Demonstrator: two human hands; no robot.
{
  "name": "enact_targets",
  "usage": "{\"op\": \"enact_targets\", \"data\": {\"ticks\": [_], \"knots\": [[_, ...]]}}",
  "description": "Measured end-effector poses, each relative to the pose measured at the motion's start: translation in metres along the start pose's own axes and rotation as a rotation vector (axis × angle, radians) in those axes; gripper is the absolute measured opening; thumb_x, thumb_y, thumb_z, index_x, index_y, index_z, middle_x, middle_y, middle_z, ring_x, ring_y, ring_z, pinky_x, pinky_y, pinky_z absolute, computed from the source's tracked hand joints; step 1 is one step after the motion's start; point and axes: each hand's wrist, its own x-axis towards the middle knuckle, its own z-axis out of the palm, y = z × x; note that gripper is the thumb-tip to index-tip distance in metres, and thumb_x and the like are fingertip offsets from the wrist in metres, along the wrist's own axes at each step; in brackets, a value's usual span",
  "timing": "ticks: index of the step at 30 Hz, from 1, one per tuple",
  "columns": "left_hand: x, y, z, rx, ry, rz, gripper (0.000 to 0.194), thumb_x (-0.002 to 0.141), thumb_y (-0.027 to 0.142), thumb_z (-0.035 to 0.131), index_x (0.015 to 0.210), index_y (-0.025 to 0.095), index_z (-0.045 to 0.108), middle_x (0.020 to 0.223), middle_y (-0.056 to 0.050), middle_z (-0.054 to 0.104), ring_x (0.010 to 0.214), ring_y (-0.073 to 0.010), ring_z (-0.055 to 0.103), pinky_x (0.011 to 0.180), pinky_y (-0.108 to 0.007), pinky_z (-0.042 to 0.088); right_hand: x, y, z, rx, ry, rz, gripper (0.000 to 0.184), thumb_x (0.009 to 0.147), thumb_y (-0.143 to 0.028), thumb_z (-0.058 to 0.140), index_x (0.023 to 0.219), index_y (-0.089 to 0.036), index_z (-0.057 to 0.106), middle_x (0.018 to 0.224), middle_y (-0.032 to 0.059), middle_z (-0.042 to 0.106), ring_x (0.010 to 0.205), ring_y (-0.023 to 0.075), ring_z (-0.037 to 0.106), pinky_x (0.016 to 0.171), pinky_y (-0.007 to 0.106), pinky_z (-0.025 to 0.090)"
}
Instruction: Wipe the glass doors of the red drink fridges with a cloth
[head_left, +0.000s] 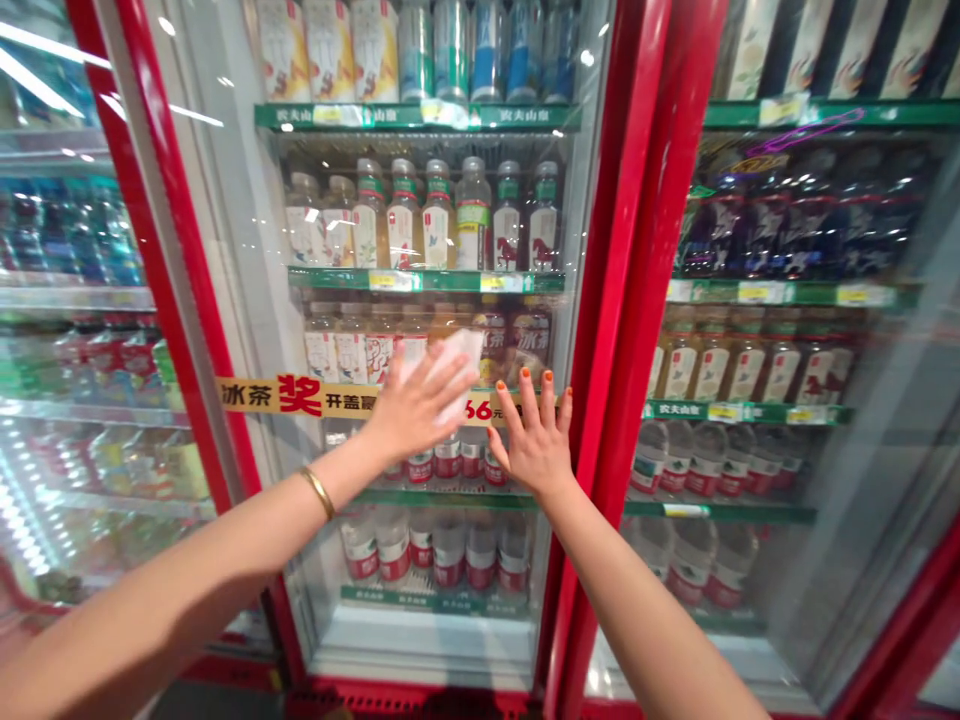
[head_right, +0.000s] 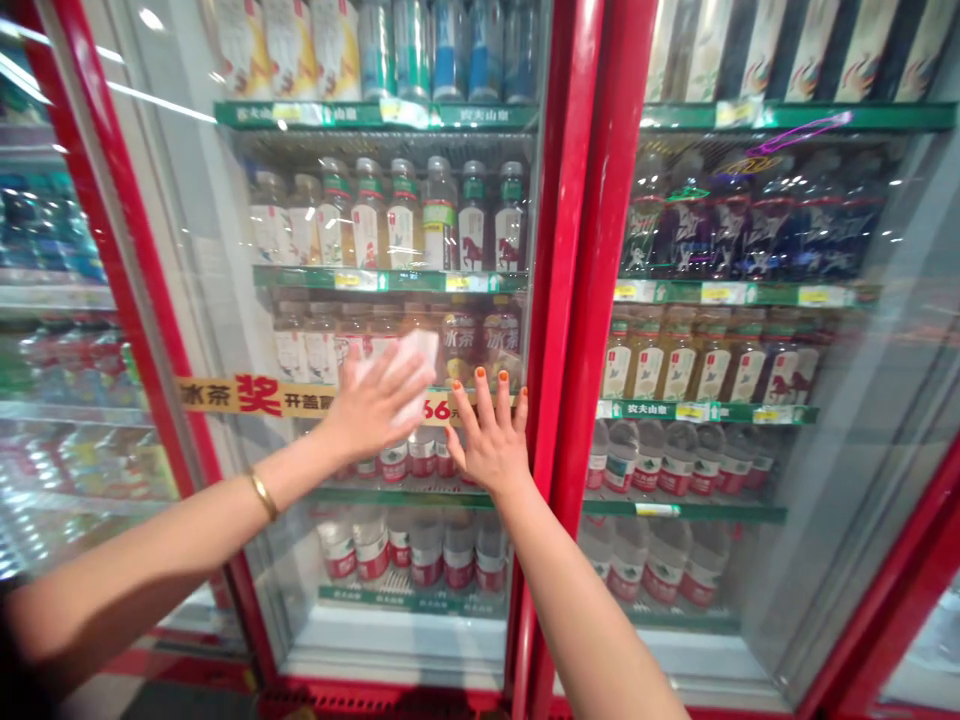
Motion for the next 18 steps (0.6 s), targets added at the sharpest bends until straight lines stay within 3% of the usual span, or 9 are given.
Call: {"op": "enact_targets", "data": {"ticks": [2, 3, 5, 7, 10, 12, 14, 16, 18], "knots": [[-0.052, 0.013, 0.005, -0.005, -0.08, 0.104, 0.082, 0.104, 0.062, 0.058, 0.175, 0.049, 0.019, 0.179, 0.011, 0.036, 0.175, -0.016, -0.003, 0.141, -0.052, -0.018, 0.0, 0.001, -0.001, 0.008, -0.001, -0.01, 0.093, 0.104, -0.048, 0.063, 0.179, -0.02, 0.016, 0.187, 0.013, 0.003, 0.175, 0.0362, -0.002, 0.14, 0.065, 0.009], [-0.078, 0.008, 0.005, 0.004, -0.085, 0.083, 0.085, 0.102, 0.062, 0.06, 0.174, 0.053, 0.018, 0.178, 0.013, 0.037, 0.174, -0.0143, -0.003, 0.142, -0.047, -0.017, 0.0, 0.001, -0.001, 0.013, -0.004, -0.021, 0.093, 0.104, -0.047, 0.063, 0.179, -0.019, 0.016, 0.187, 0.0133, 0.004, 0.175, 0.0343, -0.001, 0.141, 0.062, 0.008], [-0.116, -0.02, 0.0, 0.039, -0.052, -0.059, 0.089, 0.104, 0.059, 0.058, 0.177, 0.047, 0.009, 0.183, 0.009, 0.027, 0.174, -0.0179, -0.005, 0.141, -0.048, -0.017, 0.0, 0.001, 0.0, 0.025, -0.014, -0.045, 0.093, 0.104, -0.046, 0.063, 0.179, -0.016, 0.016, 0.186, 0.0144, 0.01, 0.175, 0.0313, 0.002, 0.142, 0.058, 0.007], [-0.123, -0.06, -0.009, 0.067, 0.032, -0.331, 0.087, 0.107, 0.054, 0.05, 0.179, 0.036, 0.002, 0.187, -0.001, 0.011, 0.174, -0.0255, -0.009, 0.139, -0.057, -0.018, 0.0, 0.0, 0.001, 0.035, -0.014, -0.061, 0.094, 0.103, -0.046, 0.064, 0.179, -0.014, 0.017, 0.185, 0.0151, 0.016, 0.175, 0.0307, 0.005, 0.143, 0.058, 0.007], [-0.085, -0.089, -0.016, 0.032, 0.158, -0.674, 0.081, 0.11, 0.053, 0.043, 0.179, 0.034, 0.004, 0.188, -0.004, 0.003, 0.175, -0.0308, -0.007, 0.139, -0.064, -0.013, -0.001, 0.001, 0.001, 0.036, 0.004, -0.052, 0.093, 0.103, -0.044, 0.065, 0.178, -0.015, 0.019, 0.185, 0.0154, 0.02, 0.175, 0.031, 0.011, 0.142, 0.058, 0.009], [-0.059, -0.075, -0.01, 0.009, 0.154, -0.615, 0.082, 0.11, 0.054, 0.045, 0.179, 0.036, 0.005, 0.188, -0.002, 0.007, 0.175, -0.0294, -0.005, 0.141, -0.062, -0.01, -0.002, 0.002, 0.001, 0.035, 0.009, -0.046, 0.092, 0.103, -0.043, 0.065, 0.178, -0.016, 0.02, 0.185, 0.0155, 0.022, 0.174, 0.0324, 0.017, 0.142, 0.059, 0.013], [-0.058, -0.047, 0.001, 0.021, 0.059, -0.429, 0.086, 0.109, 0.054, 0.05, 0.179, 0.037, 0.004, 0.187, -0.001, 0.013, 0.175, -0.0275, -0.002, 0.143, -0.059, -0.006, -0.003, 0.004, 0.0, 0.04, 0.006, -0.047, 0.093, 0.102, -0.044, 0.066, 0.179, -0.018, 0.02, 0.184, 0.0156, 0.025, 0.172, 0.0342, 0.023, 0.141, 0.061, 0.017], [-0.086, -0.029, 0.01, 0.033, -0.035, -0.253, 0.09, 0.105, 0.058, 0.057, 0.178, 0.04, 0.008, 0.185, 0.0, 0.025, 0.175, -0.0256, 0.002, 0.143, -0.055, -0.006, -0.003, 0.004, 0.0, 0.047, 0.001, -0.049, 0.093, 0.102, -0.046, 0.067, 0.179, -0.019, 0.021, 0.183, 0.0157, 0.028, 0.171, 0.0352, 0.026, 0.14, 0.061, 0.018], [-0.129, -0.036, 0.01, 0.056, -0.055, -0.285, 0.089, 0.106, 0.059, 0.056, 0.178, 0.04, 0.008, 0.183, -0.001, 0.028, 0.175, -0.0246, 0.002, 0.143, -0.055, -0.007, -0.003, 0.004, 0.0, 0.049, 0.0, -0.046, 0.092, 0.103, -0.047, 0.066, 0.179, -0.019, 0.021, 0.183, 0.0157, 0.029, 0.171, 0.0356, 0.028, 0.14, 0.061, 0.018]]}}
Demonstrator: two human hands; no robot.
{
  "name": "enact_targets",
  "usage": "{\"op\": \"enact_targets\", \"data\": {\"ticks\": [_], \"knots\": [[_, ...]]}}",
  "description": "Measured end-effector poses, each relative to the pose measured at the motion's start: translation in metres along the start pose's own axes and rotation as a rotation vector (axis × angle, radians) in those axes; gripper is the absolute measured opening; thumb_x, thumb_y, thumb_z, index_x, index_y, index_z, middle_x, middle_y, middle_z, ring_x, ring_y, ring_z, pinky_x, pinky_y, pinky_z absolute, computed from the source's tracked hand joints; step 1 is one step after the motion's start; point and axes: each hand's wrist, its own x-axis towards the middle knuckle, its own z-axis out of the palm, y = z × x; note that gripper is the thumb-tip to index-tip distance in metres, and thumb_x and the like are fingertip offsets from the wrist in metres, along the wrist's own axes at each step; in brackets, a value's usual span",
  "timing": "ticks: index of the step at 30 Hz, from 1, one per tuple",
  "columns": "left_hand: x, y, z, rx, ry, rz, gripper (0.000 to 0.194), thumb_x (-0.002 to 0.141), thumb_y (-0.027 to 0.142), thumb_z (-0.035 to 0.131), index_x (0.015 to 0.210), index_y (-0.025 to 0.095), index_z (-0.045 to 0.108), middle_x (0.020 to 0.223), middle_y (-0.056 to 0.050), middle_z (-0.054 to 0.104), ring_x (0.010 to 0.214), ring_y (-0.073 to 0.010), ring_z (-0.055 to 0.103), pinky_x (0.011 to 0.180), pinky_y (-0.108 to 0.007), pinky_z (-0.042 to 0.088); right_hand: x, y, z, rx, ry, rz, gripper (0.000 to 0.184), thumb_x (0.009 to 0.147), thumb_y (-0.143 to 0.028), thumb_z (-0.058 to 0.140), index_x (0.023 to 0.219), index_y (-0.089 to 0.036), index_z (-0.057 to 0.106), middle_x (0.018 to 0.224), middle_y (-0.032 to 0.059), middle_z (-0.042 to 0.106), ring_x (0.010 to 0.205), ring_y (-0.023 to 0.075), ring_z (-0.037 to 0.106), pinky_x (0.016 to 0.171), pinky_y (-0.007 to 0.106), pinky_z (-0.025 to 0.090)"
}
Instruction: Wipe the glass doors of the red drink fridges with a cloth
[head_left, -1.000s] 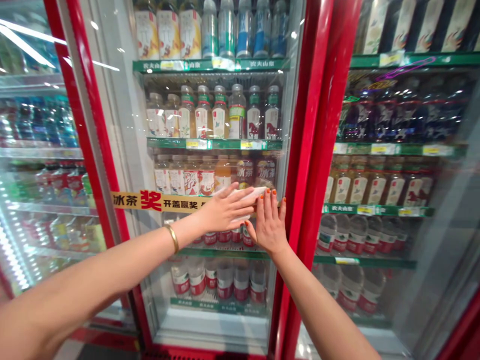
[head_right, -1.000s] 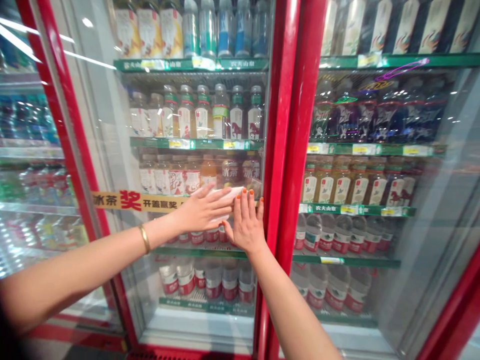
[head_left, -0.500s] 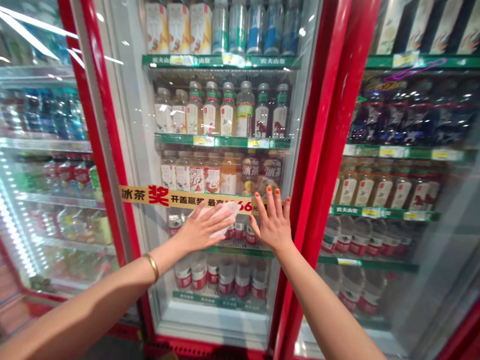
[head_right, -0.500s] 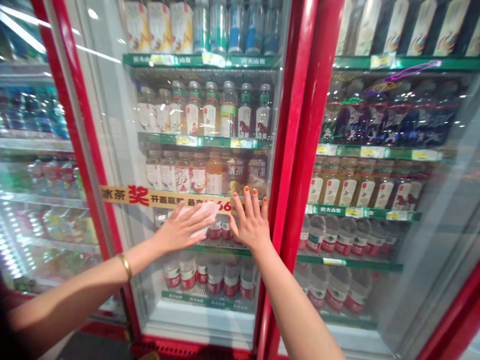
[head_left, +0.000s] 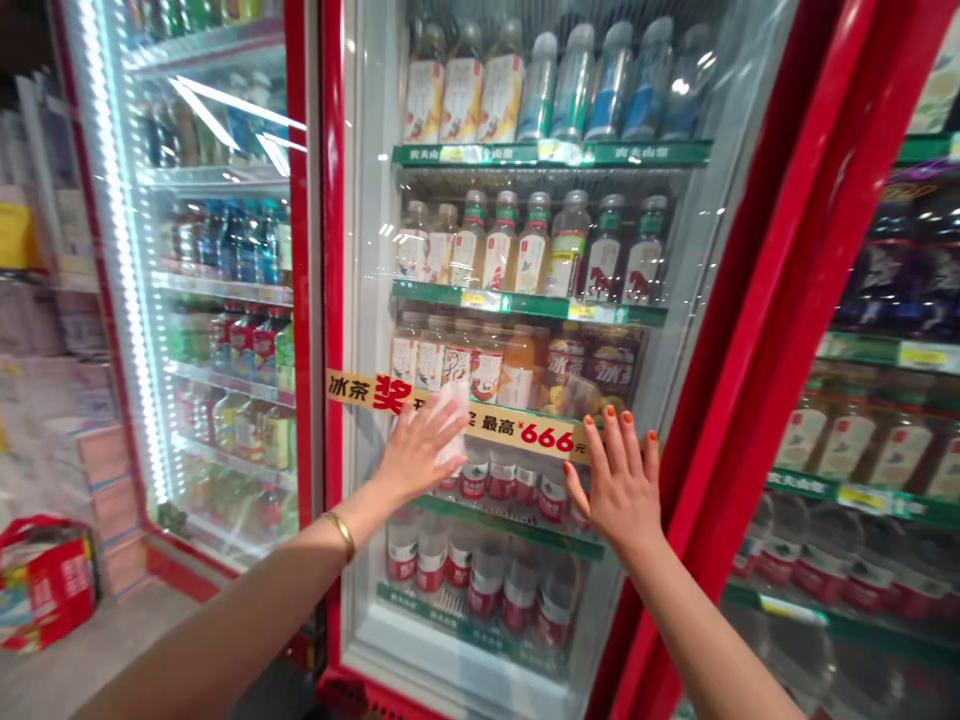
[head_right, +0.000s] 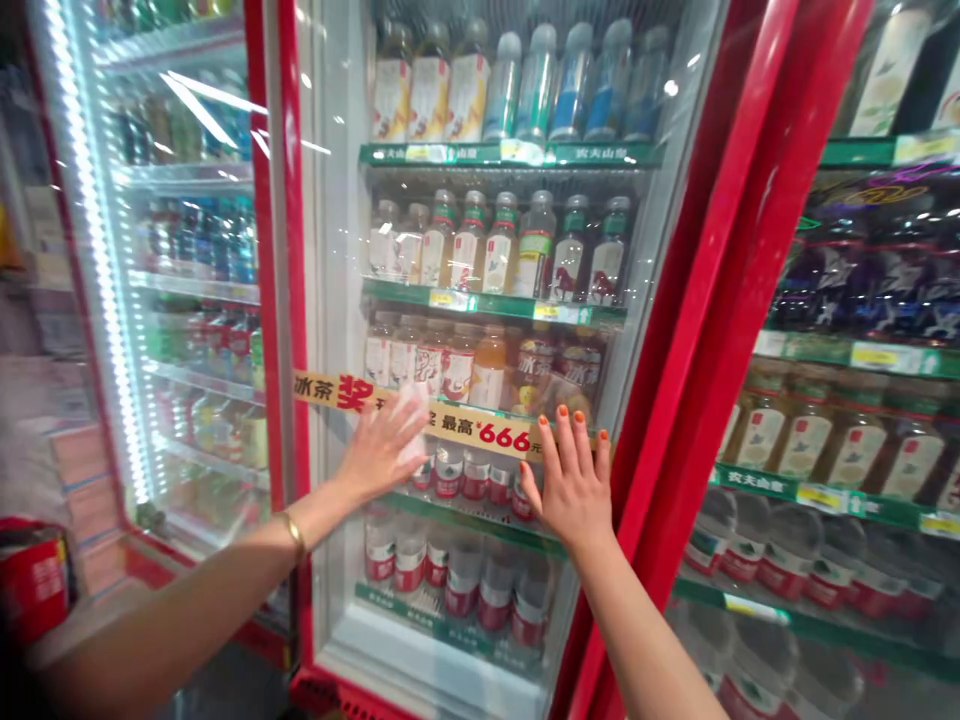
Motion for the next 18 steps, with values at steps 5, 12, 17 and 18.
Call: {"op": "enact_targets", "data": {"ticks": [5, 12, 17, 18], "knots": [[0.006, -0.085, -0.024, -0.033, 0.141, -0.409, 0.088, 0.109, 0.066, 0.042, 0.179, 0.032, 0.003, 0.188, -0.01, 0.007, 0.175, -0.0343, -0.001, 0.141, -0.066, -0.001, 0.001, -0.003, 0.003, 0.001, 0.002, 0.021, 0.09, 0.104, -0.047, 0.061, 0.179, -0.02, 0.02, 0.183, 0.0165, 0.028, 0.169, 0.0384, 0.031, 0.139, 0.065, 0.018], [0.066, 0.0, -0.019, -0.021, 0.083, -0.05, 0.092, 0.105, 0.064, 0.054, 0.179, 0.033, 0.008, 0.188, -0.003, 0.011, 0.175, -0.0286, -0.003, 0.144, -0.057, 0.005, 0.002, -0.004, -0.004, 0.008, 0.001, 0.002, 0.094, 0.102, -0.047, 0.065, 0.179, -0.017, 0.018, 0.185, 0.0172, 0.023, 0.172, 0.0374, 0.022, 0.139, 0.065, 0.016], [-0.014, -0.032, -0.012, -0.032, -0.008, -0.02, 0.079, 0.108, 0.062, 0.047, 0.178, 0.039, 0.017, 0.185, 0.0, 0.025, 0.175, -0.0222, 0.0, 0.143, -0.05, -0.008, 0.024, -0.021, -0.013, 0.06, -0.094, -0.071, 0.096, 0.1, -0.046, 0.07, 0.179, -0.028, 0.018, 0.187, 0.0137, 0.018, 0.171, 0.043, 0.023, 0.137, 0.075, 0.01], [-0.016, -0.05, -0.014, -0.039, 0.031, -0.198, 0.079, 0.11, 0.061, 0.042, 0.179, 0.035, 0.014, 0.186, -0.004, 0.02, 0.175, -0.0248, -0.003, 0.142, -0.055, -0.008, 0.035, -0.028, -0.01, 0.078, -0.116, -0.114, 0.095, 0.099, -0.045, 0.07, 0.179, -0.03, 0.02, 0.187, 0.0112, 0.02, 0.172, 0.042, 0.022, 0.137, 0.074, 0.008]]}}
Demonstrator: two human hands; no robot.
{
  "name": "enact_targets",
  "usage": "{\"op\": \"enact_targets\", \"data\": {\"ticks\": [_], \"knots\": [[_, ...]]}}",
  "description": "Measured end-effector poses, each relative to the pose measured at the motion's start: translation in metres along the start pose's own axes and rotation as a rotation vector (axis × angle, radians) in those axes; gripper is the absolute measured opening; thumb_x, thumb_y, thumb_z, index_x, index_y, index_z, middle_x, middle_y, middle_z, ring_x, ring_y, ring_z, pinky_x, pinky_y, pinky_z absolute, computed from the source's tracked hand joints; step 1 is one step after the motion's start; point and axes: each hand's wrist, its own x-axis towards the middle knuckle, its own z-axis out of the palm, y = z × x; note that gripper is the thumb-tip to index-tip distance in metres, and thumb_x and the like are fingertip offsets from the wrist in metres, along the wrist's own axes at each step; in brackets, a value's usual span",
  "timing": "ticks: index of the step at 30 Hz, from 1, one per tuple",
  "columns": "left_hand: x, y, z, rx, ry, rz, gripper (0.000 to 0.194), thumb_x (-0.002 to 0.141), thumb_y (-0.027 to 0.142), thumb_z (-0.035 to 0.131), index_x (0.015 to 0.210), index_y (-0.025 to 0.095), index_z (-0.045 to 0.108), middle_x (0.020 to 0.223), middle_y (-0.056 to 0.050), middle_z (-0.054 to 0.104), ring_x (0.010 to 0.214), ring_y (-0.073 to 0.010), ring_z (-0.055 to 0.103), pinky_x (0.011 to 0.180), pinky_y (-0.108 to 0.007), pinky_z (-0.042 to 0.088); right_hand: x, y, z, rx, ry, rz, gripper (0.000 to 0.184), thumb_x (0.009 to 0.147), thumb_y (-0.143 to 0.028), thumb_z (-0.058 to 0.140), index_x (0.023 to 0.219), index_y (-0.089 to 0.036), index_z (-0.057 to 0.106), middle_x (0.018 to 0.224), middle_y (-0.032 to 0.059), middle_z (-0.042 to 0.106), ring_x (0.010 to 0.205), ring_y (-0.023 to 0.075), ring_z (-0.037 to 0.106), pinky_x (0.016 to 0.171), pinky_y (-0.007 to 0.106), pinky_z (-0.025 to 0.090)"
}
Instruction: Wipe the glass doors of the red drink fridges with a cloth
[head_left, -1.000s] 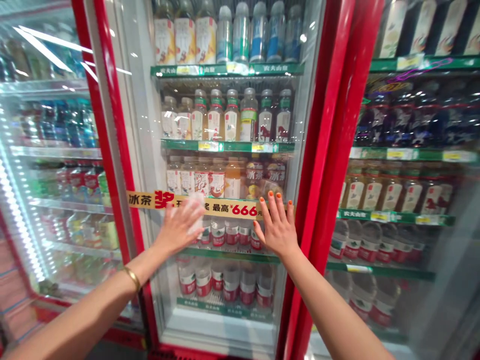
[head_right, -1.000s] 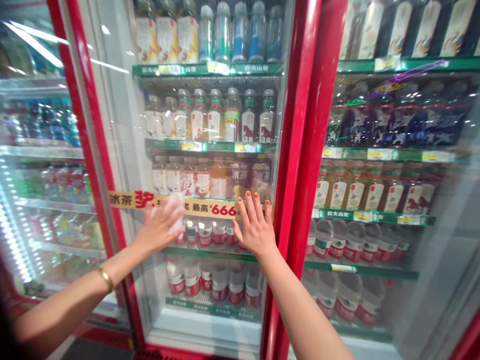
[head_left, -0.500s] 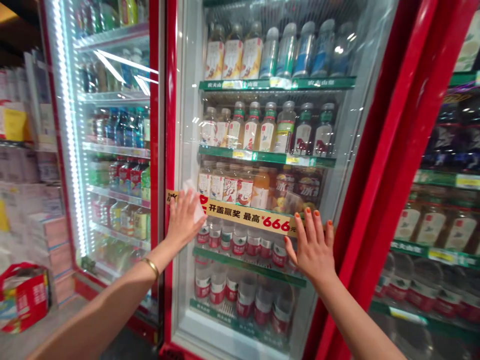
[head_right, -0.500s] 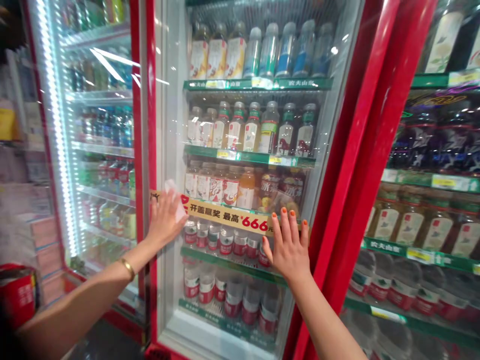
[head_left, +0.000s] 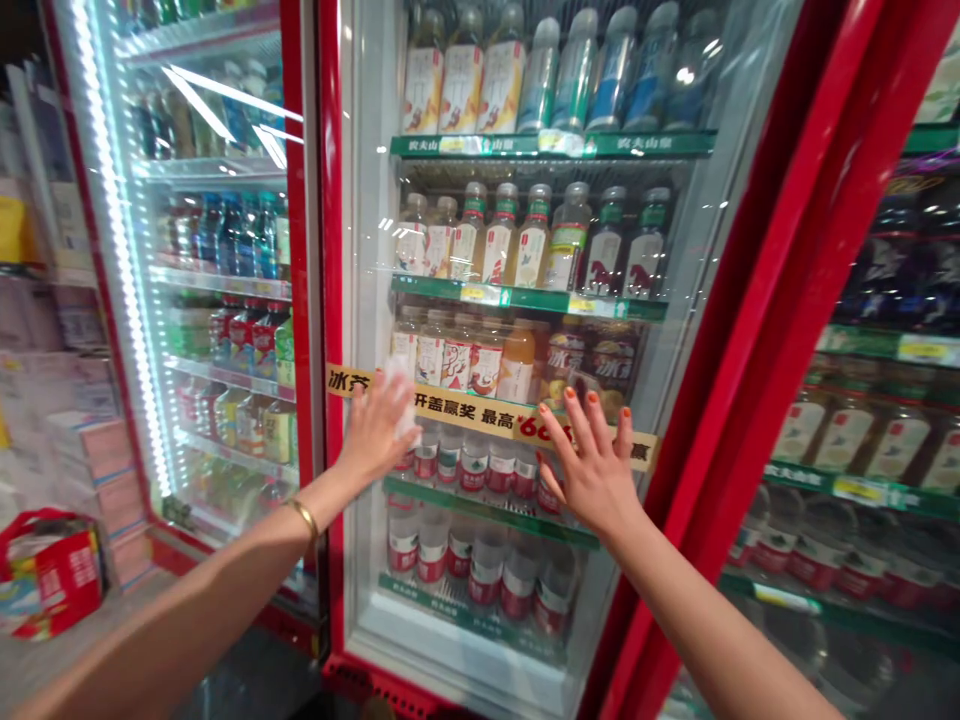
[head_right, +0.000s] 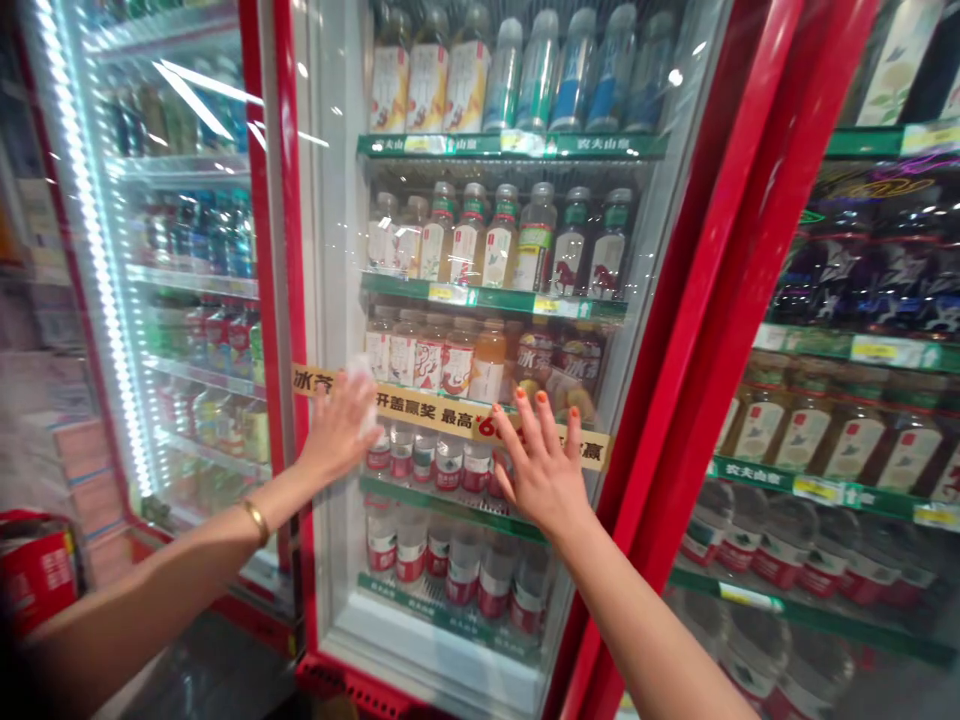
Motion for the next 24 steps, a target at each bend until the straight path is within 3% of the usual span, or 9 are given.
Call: {"op": "enact_targets", "data": {"ticks": [3, 6, 8, 10, 13, 17, 20, 22, 24], "knots": [[0.032, -0.022, -0.007, -0.054, 0.142, -0.405, 0.08, 0.112, 0.058, 0.033, 0.18, 0.024, 0.007, 0.187, -0.012, 0.004, 0.174, -0.0319, -0.008, 0.14, -0.066, -0.004, 0.044, -0.019, 0.012, 0.051, -0.076, -0.122, 0.087, 0.103, -0.047, 0.067, 0.178, -0.034, 0.024, 0.185, 0.0056, 0.027, 0.173, 0.0385, 0.019, 0.139, 0.073, 0.004], [0.043, 0.009, 0.0, -0.072, 0.14, -0.282, 0.08, 0.112, 0.053, 0.039, 0.179, 0.029, 0.004, 0.187, -0.009, 0.004, 0.175, -0.0311, -0.006, 0.142, -0.064, 0.001, 0.081, -0.036, 0.027, 0.084, -0.126, -0.194, 0.072, 0.111, -0.05, 0.053, 0.176, -0.033, 0.028, 0.185, 0.0019, 0.028, 0.173, 0.0347, 0.019, 0.139, 0.073, 0.003], [0.02, 0.034, 0.01, -0.046, 0.056, -0.081, 0.081, 0.11, 0.048, 0.048, 0.179, 0.037, 0.005, 0.187, -0.004, 0.01, 0.175, -0.0288, -0.001, 0.143, -0.059, 0.004, 0.091, -0.042, 0.034, 0.099, -0.135, -0.188, 0.068, 0.113, -0.05, 0.047, 0.176, -0.032, 0.028, 0.185, 0.0016, 0.027, 0.174, 0.0334, 0.019, 0.14, 0.073, 0.005], [-0.015, 0.041, 0.016, -0.021, -0.004, 0.018, 0.083, 0.109, 0.044, 0.052, 0.178, 0.042, 0.006, 0.186, -0.002, 0.017, 0.175, -0.0267, 0.002, 0.143, -0.057, 0.003, 0.092, -0.044, 0.036, 0.108, -0.131, -0.172, 0.068, 0.114, -0.048, 0.046, 0.176, -0.03, 0.027, 0.185, 0.0034, 0.027, 0.173, 0.0341, 0.019, 0.14, 0.074, 0.007], [-0.036, 0.014, 0.014, -0.005, 0.05, -0.119, 0.081, 0.111, 0.042, 0.046, 0.179, 0.035, 0.002, 0.186, -0.008, 0.012, 0.174, -0.0294, -0.004, 0.14, -0.065, -0.006, 0.087, -0.043, 0.036, 0.114, -0.129, -0.177, 0.07, 0.113, -0.043, 0.047, 0.177, -0.026, 0.025, 0.185, 0.0068, 0.025, 0.173, 0.0366, 0.018, 0.138, 0.077, 0.008], [0.034, -0.013, -0.001, -0.052, 0.174, -0.33, 0.078, 0.113, 0.05, 0.037, 0.179, 0.03, 0.0, 0.187, -0.01, 0.001, 0.174, -0.0319, -0.008, 0.14, -0.068, -0.003, 0.085, -0.044, 0.035, 0.12, -0.149, -0.17, 0.075, 0.112, -0.042, 0.05, 0.178, -0.029, 0.019, 0.185, 0.0057, 0.023, 0.174, 0.0377, 0.015, 0.137, 0.079, 0.007], [0.082, 0.014, -0.007, -0.049, 0.151, -0.149, 0.079, 0.113, 0.051, 0.04, 0.179, 0.032, 0.002, 0.188, -0.006, 0.003, 0.175, -0.0279, -0.006, 0.143, -0.061, 0.004, 0.087, -0.045, 0.037, 0.125, -0.141, -0.162, 0.078, 0.111, -0.042, 0.052, 0.179, -0.03, 0.017, 0.186, 0.0051, 0.023, 0.174, 0.0373, 0.015, 0.138, 0.078, 0.007], [0.079, 0.036, -0.007, -0.022, 0.087, 0.023, 0.08, 0.112, 0.048, 0.043, 0.179, 0.033, 0.002, 0.188, -0.004, 0.007, 0.175, -0.0256, -0.005, 0.144, -0.058, 0.005, 0.088, -0.045, 0.037, 0.136, -0.136, -0.165, 0.077, 0.11, -0.043, 0.053, 0.179, -0.03, 0.019, 0.186, 0.0053, 0.024, 0.174, 0.0367, 0.016, 0.139, 0.077, 0.009], [0.052, 0.044, -0.006, 0.005, 0.006, 0.167, 0.079, 0.112, 0.045, 0.045, 0.179, 0.035, 0.004, 0.187, -0.002, 0.016, 0.175, -0.0234, -0.003, 0.144, -0.055, 0.005, 0.086, -0.043, 0.033, 0.146, -0.135, -0.174, 0.074, 0.11, -0.042, 0.053, 0.178, -0.029, 0.024, 0.185, 0.0048, 0.027, 0.174, 0.0352, 0.018, 0.139, 0.075, 0.01]]}}
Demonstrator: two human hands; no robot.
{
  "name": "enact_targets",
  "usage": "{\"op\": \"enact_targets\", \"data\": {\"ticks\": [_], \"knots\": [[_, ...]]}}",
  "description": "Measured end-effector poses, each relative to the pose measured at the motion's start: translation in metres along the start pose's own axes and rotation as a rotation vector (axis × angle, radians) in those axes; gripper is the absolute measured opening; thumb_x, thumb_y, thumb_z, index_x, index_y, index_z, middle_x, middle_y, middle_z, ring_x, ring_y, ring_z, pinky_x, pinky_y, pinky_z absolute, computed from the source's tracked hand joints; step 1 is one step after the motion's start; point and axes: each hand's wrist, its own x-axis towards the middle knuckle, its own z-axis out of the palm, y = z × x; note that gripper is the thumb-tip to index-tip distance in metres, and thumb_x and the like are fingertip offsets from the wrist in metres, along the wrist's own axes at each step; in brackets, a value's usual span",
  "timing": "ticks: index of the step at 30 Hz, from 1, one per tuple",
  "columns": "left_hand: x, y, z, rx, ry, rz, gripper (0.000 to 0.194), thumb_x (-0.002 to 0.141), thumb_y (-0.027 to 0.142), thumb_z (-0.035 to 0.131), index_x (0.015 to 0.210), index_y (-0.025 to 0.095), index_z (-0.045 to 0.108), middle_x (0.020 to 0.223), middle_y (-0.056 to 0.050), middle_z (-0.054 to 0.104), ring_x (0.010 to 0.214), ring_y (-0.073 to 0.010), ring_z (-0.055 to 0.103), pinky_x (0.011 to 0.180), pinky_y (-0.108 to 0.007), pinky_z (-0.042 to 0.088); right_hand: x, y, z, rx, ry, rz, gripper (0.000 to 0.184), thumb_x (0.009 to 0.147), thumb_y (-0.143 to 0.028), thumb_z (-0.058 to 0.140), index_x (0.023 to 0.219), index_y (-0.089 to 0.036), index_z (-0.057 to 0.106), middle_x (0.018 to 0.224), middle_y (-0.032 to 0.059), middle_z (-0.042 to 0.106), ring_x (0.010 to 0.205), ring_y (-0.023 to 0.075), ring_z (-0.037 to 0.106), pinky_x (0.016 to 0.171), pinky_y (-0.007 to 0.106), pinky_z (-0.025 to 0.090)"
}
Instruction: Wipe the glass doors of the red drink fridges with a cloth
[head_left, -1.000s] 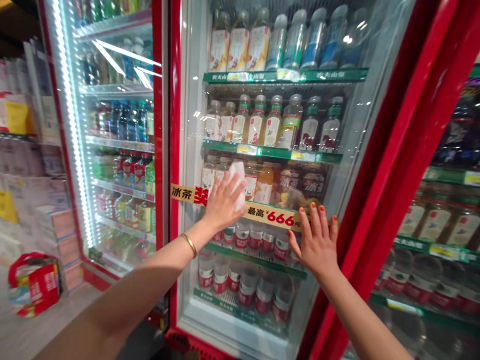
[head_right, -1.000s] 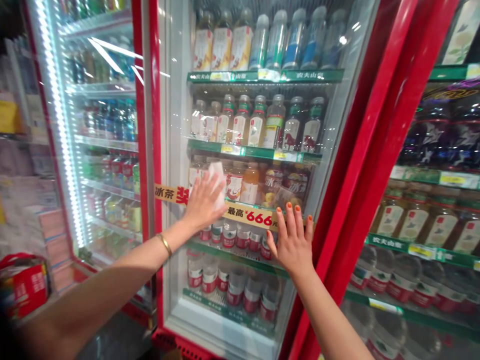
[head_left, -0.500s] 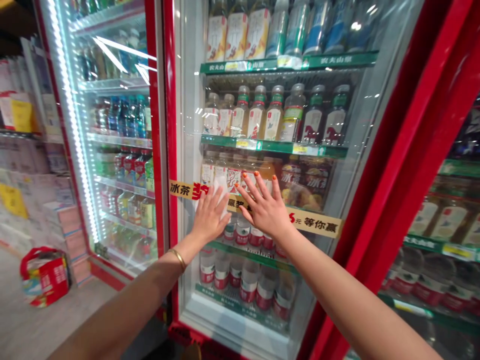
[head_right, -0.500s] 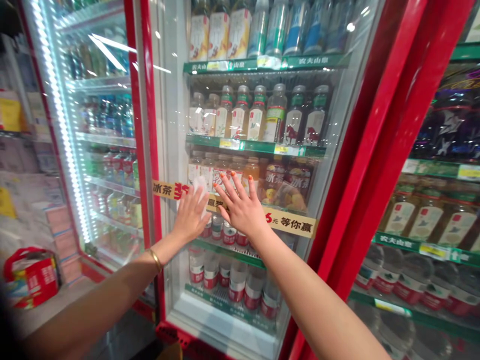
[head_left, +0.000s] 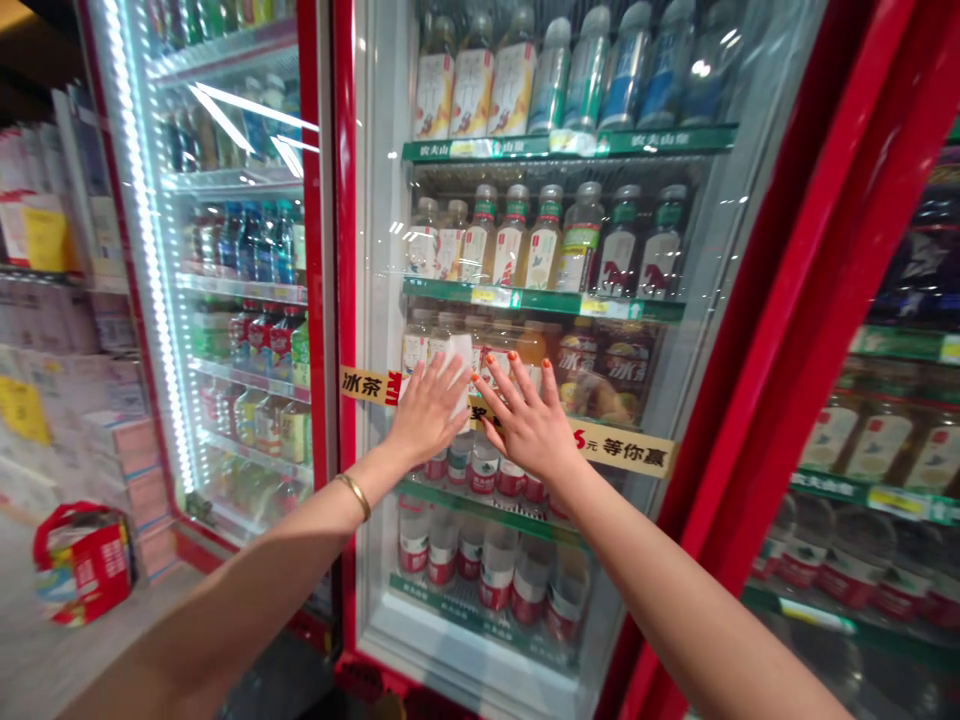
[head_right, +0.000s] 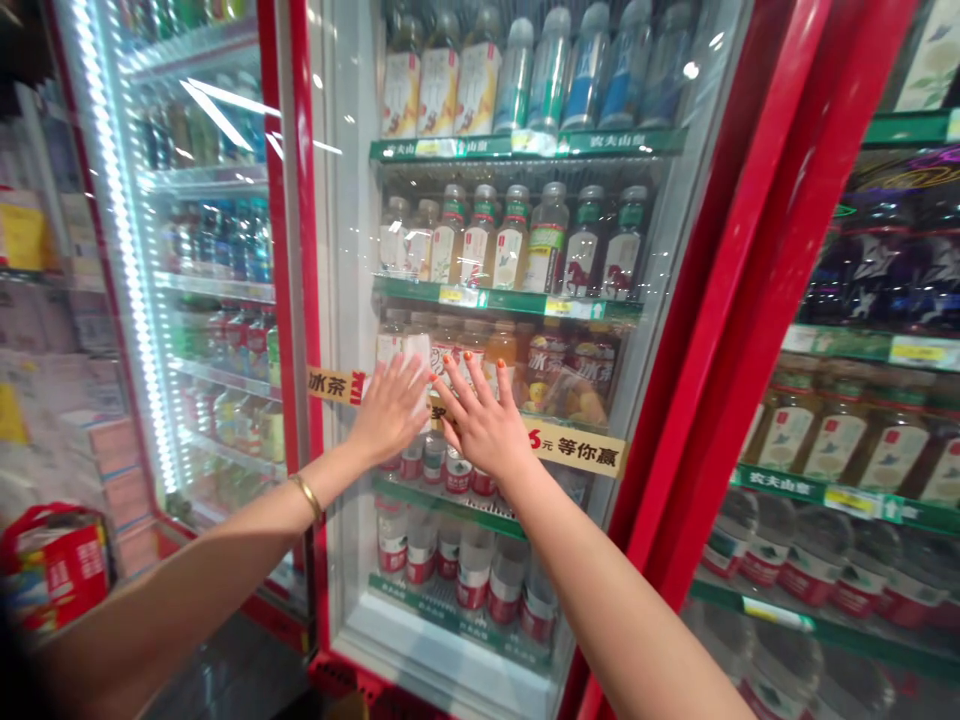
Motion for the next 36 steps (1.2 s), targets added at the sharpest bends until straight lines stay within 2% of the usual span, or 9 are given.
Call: {"op": "enact_targets", "data": {"ticks": [4, 8, 12, 16, 19, 24, 27, 31, 36], "knots": [[-0.036, -0.03, -0.003, 0.035, -0.006, -0.078, 0.076, 0.112, 0.048, 0.044, 0.178, 0.04, 0.006, 0.186, -0.003, 0.022, 0.175, -0.0234, -0.003, 0.143, -0.059, -0.001, -0.018, 0.013, -0.016, -0.062, 0.015, -0.009, 0.068, 0.111, -0.041, 0.052, 0.175, -0.029, 0.032, 0.183, 0.0034, 0.031, 0.173, 0.0321, 0.023, 0.141, 0.071, 0.01], [0.031, -0.045, -0.011, -0.018, 0.141, -0.3, 0.078, 0.113, 0.056, 0.038, 0.179, 0.034, 0.003, 0.188, -0.007, 0.006, 0.175, -0.0278, -0.009, 0.142, -0.065, 0.002, -0.042, 0.032, -0.025, -0.15, 0.056, 0.066, 0.076, 0.11, -0.047, 0.056, 0.177, -0.031, 0.025, 0.183, 0.0053, 0.03, 0.173, 0.0363, 0.022, 0.139, 0.074, 0.007], [0.083, 0.011, -0.008, 0.001, 0.111, -0.058, 0.081, 0.111, 0.06, 0.042, 0.179, 0.034, 0.006, 0.188, -0.002, 0.009, 0.175, -0.0265, -0.008, 0.143, -0.06, 0.006, -0.053, 0.039, -0.017, -0.137, 0.149, 0.1, 0.089, 0.11, -0.047, 0.055, 0.18, -0.02, 0.008, 0.183, 0.0118, 0.029, 0.172, 0.0356, 0.023, 0.14, 0.069, 0.008], [0.035, 0.037, -0.002, 0.034, -0.048, 0.32, 0.082, 0.107, 0.058, 0.055, 0.177, 0.039, 0.02, 0.184, 0.003, 0.025, 0.175, -0.0229, 0.002, 0.145, -0.049, 0.001, -0.054, 0.036, -0.014, -0.15, 0.213, 0.142, 0.09, 0.11, -0.044, 0.054, 0.179, -0.015, 0.005, 0.183, 0.0151, 0.027, 0.173, 0.0339, 0.02, 0.142, 0.063, 0.01], [0.019, 0.007, -0.005, 0.02, -0.035, 0.25, 0.08, 0.107, 0.053, 0.057, 0.176, 0.044, 0.019, 0.183, 0.005, 0.03, 0.175, -0.0214, 0.007, 0.144, -0.048, -0.002, -0.056, 0.039, -0.02, -0.175, 0.176, 0.123, 0.086, 0.111, -0.046, 0.053, 0.179, -0.015, 0.01, 0.183, 0.0128, 0.028, 0.173, 0.0309, 0.021, 0.143, 0.058, 0.008], [0.097, 0.006, -0.012, -0.005, 0.151, -0.013, 0.077, 0.111, 0.054, 0.047, 0.178, 0.035, 0.014, 0.187, -0.002, 0.015, 0.175, -0.0276, -0.006, 0.142, -0.061, -0.005, -0.079, 0.052, -0.033, -0.24, 0.201, 0.117, 0.08, 0.108, -0.045, 0.061, 0.177, -0.024, 0.027, 0.182, 0.0067, 0.031, 0.175, 0.0281, 0.011, 0.142, 0.058, -0.005], [0.105, 0.047, -0.007, 0.027, 0.115, 0.182, 0.079, 0.11, 0.058, 0.048, 0.178, 0.032, 0.019, 0.187, -0.001, 0.019, 0.175, -0.0259, -0.01, 0.142, -0.055, -0.009, -0.103, 0.054, -0.032, -0.256, 0.218, 0.179, 0.082, 0.106, -0.044, 0.064, 0.177, -0.023, 0.028, 0.181, 0.0092, 0.031, 0.175, 0.0284, 0.008, 0.142, 0.058, -0.004], [0.057, 0.06, -0.002, 0.049, -0.02, 0.495, 0.081, 0.106, 0.067, 0.052, 0.176, 0.037, 0.025, 0.182, 0.004, 0.032, 0.175, -0.0208, -0.004, 0.143, -0.048, -0.01, -0.126, 0.049, -0.026, -0.239, 0.179, 0.226, 0.081, 0.105, -0.043, 0.065, 0.176, -0.027, 0.03, 0.183, 0.0086, 0.028, 0.175, 0.0309, 0.007, 0.141, 0.062, 0.0], [0.102, 0.041, -0.005, -0.013, 0.118, 0.127, 0.075, 0.111, 0.052, 0.047, 0.178, 0.039, 0.016, 0.186, 0.002, 0.02, 0.175, -0.025, -0.001, 0.143, -0.055, -0.008, -0.128, 0.048, -0.02, -0.283, 0.177, 0.227, 0.086, 0.103, -0.047, 0.066, 0.177, -0.025, 0.027, 0.184, 0.0098, 0.023, 0.175, 0.0331, -0.002, 0.14, 0.065, -0.005]]}}
